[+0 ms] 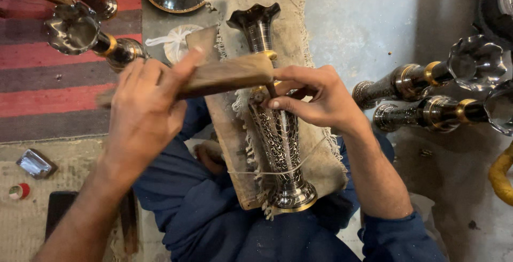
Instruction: The person sits on the floor with an ornate metal vase resting on a cloth-covered board on their lap. They hold a chisel against the vase's surface with one hand and strike it with a wooden mallet held in the other hand, working along the vase's decorated bands to shape the pattern.
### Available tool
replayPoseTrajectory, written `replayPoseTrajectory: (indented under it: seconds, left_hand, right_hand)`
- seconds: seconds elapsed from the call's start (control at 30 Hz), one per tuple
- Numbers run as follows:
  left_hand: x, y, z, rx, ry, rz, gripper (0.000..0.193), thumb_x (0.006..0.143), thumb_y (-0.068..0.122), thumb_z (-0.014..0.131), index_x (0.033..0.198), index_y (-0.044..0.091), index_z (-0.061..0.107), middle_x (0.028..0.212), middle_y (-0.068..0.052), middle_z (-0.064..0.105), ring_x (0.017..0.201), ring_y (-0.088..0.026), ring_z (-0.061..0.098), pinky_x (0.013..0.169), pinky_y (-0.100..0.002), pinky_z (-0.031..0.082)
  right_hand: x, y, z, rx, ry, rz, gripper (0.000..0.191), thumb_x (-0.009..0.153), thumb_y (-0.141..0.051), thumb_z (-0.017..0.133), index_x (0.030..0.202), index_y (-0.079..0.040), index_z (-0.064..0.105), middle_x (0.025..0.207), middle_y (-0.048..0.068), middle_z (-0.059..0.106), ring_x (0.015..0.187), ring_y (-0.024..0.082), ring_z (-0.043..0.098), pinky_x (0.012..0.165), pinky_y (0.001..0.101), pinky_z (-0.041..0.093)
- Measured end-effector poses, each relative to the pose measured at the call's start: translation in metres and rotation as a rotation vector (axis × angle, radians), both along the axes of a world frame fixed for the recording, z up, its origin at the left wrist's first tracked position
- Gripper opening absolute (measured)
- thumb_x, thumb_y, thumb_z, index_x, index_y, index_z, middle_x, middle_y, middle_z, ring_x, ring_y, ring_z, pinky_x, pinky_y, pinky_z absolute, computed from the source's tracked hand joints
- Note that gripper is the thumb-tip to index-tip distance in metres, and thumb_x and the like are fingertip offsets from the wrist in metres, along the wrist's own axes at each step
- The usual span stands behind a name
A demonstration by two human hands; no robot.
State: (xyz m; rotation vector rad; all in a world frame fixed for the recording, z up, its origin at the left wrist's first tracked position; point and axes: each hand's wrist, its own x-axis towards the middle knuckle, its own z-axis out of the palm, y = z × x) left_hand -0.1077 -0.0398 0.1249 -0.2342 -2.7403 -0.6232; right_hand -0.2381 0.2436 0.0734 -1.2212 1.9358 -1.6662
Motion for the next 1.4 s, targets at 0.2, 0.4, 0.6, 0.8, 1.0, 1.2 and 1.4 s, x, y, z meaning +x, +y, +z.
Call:
replayPoseTrajectory:
  seconds: [0.2,0.4,0.6,0.8,1.0,1.2,1.4]
  left_hand:
    - [0.001,0.001,-0.004,-0.012,0.03,0.019,0.08,0.081,-0.001,0.073,0.154,0.019,0.048,0.112,-0.014,0.058,0.106,-0.037,0.06,0.095,-0.05,0.05]
    - [-0.004,-0.002,-0.003,-0.013,0.061,-0.006,0.077,0.078,-0.001,0.073,0.149,0.018,0.049,0.117,-0.015,0.059,0.106,-0.038,0.059,0.095,-0.049,0.05]
    - [-0.006,-0.004,-0.004,-0.022,-0.002,0.01,0.077,0.078,0.0,0.074,0.149,0.018,0.052,0.106,-0.015,0.057,0.104,-0.038,0.059,0.093,-0.05,0.049]
    - [-0.007,-0.003,-0.002,0.045,-0.019,0.006,0.071,0.079,-0.002,0.071,0.144,0.018,0.051,0.108,-0.014,0.058,0.102,-0.038,0.058,0.092,-0.05,0.049]
    - [-0.008,-0.002,0.002,-0.017,0.082,-0.029,0.078,0.081,-0.004,0.069,0.152,0.02,0.045,0.108,-0.014,0.056,0.104,-0.036,0.057,0.106,-0.051,0.046]
    - [-0.009,-0.004,-0.003,-0.176,-0.056,0.007,0.088,0.074,-0.004,0.074,0.154,0.019,0.048,0.098,-0.015,0.055,0.096,-0.038,0.059,0.092,-0.05,0.047]
    - [-0.012,-0.004,0.004,0.053,0.001,-0.058,0.084,0.08,-0.004,0.073,0.157,0.013,0.044,0.116,-0.017,0.058,0.109,-0.039,0.061,0.097,-0.047,0.05]
  right_hand:
    - [-0.001,0.0,0.003,0.035,0.015,-0.004,0.041,0.091,-0.003,0.08,0.129,-0.002,0.067,0.098,0.009,0.081,0.092,0.014,0.079,0.083,0.0265,0.066]
    - [-0.002,0.001,0.001,0.022,0.005,0.008,0.041,0.091,-0.002,0.079,0.13,-0.001,0.066,0.099,0.009,0.081,0.093,0.016,0.079,0.085,0.028,0.065]
    - [-0.004,-0.001,-0.003,0.076,0.035,0.005,0.041,0.089,-0.004,0.081,0.128,-0.003,0.068,0.095,0.007,0.081,0.088,0.014,0.081,0.078,0.0274,0.068]
    - [-0.003,0.0,0.001,0.018,0.053,0.023,0.042,0.091,-0.003,0.079,0.131,-0.002,0.066,0.098,0.009,0.08,0.091,0.016,0.079,0.082,0.0293,0.065]
    - [-0.002,-0.001,0.001,0.017,-0.02,0.04,0.041,0.092,-0.001,0.076,0.131,-0.003,0.066,0.097,0.007,0.081,0.092,0.015,0.081,0.082,0.0277,0.068]
    - [0.008,-0.001,-0.007,-0.034,-0.091,-0.06,0.037,0.095,0.005,0.072,0.131,0.0,0.065,0.103,0.01,0.073,0.1,0.019,0.078,0.087,0.0307,0.066]
    - [0.021,-0.007,-0.006,-0.083,-0.208,-0.159,0.04,0.097,0.005,0.07,0.136,0.0,0.06,0.106,0.008,0.076,0.101,0.015,0.076,0.09,0.0285,0.065]
